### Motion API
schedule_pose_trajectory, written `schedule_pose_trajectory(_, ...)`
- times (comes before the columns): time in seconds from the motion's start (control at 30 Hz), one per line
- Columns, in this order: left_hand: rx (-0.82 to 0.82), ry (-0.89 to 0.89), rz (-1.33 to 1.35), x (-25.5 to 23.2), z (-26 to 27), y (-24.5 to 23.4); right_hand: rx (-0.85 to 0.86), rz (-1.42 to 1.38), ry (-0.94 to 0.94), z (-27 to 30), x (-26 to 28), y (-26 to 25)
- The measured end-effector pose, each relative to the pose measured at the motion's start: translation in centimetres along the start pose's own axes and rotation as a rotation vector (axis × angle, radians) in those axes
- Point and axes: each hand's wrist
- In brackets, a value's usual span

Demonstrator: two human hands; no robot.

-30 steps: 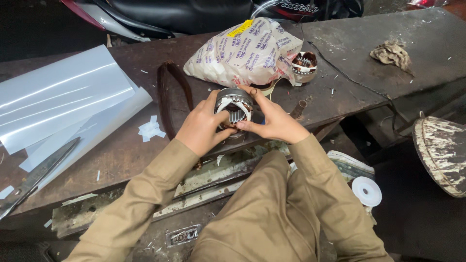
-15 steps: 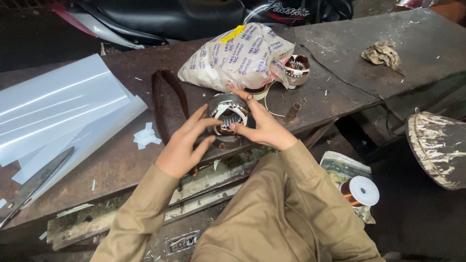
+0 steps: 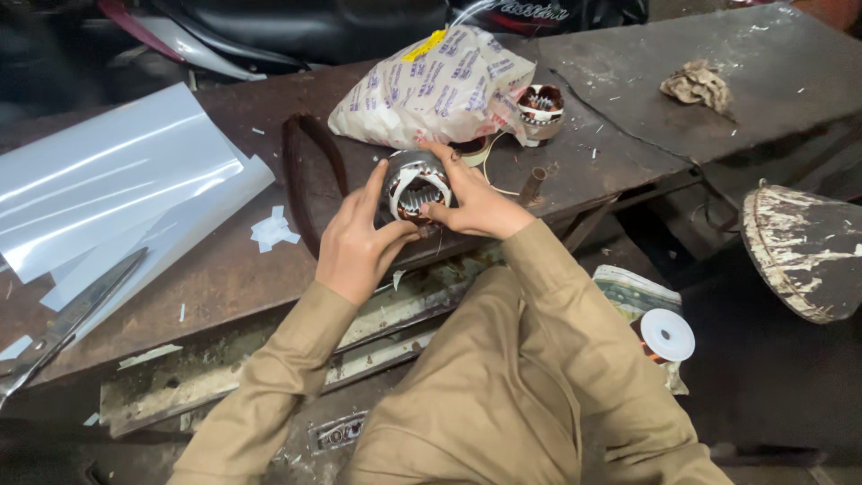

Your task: The person winds copper wire around a cylindrical motor stator, using a blue-handled screwdriver to tuck and arrange the wire into slots. They repeatedly adjust the wire bundle and rotate the stator to continue winding.

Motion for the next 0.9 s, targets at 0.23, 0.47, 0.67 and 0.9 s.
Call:
schedule_pose_trajectory(0.23,0.02,-0.055,-0.103,-1.2,-1.3,0.9,-0.002,-0.033,0.084,0.1,0.4,0.0)
schedule_pose_trajectory(0.47,-0.008,-0.002,-0.016,-1.2,-1.2,-0.6,0.096,-0.158,0.016,0.5,0.8,-0.7)
schedule_pose_trajectory(0.67,-0.044,-0.038,-0.015,-1.0,-1.8,0.6,0.119,-0.164,0.049,0.7,0.8,-1.2)
schedule_pose_trajectory(0.9,0.017,-0.059,0.057,-1.0,-2.0,0.5,-0.08,-0.267,0.0,1.4,0.7,1.0)
Point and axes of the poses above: each hand's wrist, its own z-axis away from the middle knuckle, its own y-axis out of the palm, x = y × z, and after that the axes turned 10 degrees about -z, right-handed
